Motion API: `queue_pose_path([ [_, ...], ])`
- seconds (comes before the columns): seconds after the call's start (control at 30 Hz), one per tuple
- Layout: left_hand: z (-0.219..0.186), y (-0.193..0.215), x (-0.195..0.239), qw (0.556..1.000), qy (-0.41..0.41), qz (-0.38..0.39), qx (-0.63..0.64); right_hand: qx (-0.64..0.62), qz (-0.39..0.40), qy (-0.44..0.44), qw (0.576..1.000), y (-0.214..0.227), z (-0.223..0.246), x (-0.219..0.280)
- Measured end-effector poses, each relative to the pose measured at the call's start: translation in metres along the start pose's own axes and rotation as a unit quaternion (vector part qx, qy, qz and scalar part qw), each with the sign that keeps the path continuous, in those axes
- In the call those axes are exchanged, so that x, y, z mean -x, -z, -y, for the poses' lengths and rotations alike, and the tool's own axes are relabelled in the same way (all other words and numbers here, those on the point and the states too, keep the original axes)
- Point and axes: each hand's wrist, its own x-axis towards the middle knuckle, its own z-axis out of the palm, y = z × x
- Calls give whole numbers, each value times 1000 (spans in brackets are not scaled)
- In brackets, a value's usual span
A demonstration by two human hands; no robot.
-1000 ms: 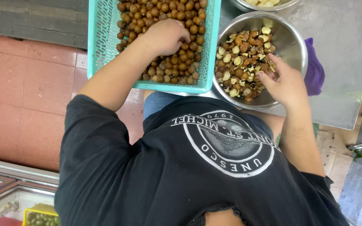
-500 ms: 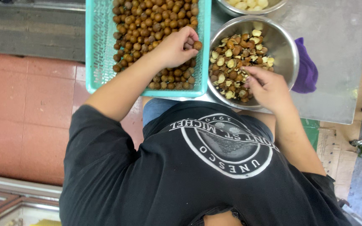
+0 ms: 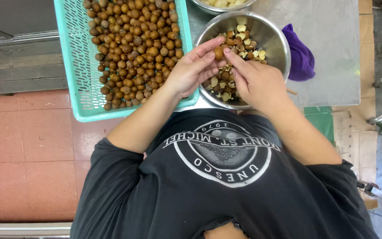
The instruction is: The person peels brown nuts by hand, separating the outer shell from the inner nut. The peeled nuts are placed into a metal bowl, while the shells are discarded into a separate container. The process is repeated continuously throughout the clip.
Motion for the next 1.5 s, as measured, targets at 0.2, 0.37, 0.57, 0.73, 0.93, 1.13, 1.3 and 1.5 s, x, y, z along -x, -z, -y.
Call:
queue_pose_path([
  [0.2,21,-4,-8,994,-16,-66,-85,15,19,-16,1000,7,-7,-3],
  [0.37,25,1,-8,995,-25,-52,-82,2,48,-35,998,8,-10,-2],
  [0.57,40,5,-11,994,-55,-91,-10,-16,4,5,1000,-7,-11,-5],
  [0.73,47,9,-19,988,-97,-116,34,75,-64,18,995,-24,-12,-6],
  [0.93,51,11,-31,985,-97,-138,34,87,-141,23,986,-47,-18,-9],
  [1.13,41,21,-39,989,-45,-138,-19,33,-112,-37,992,-60,-28,-3],
  [1.3,48,20,-33,964,134,-76,-216,10,-42,-155,987,-36,-54,-14],
  [1.5,41,19,-31,999,43,-28,9,-72,105,-152,980,-12,-81,-7],
])
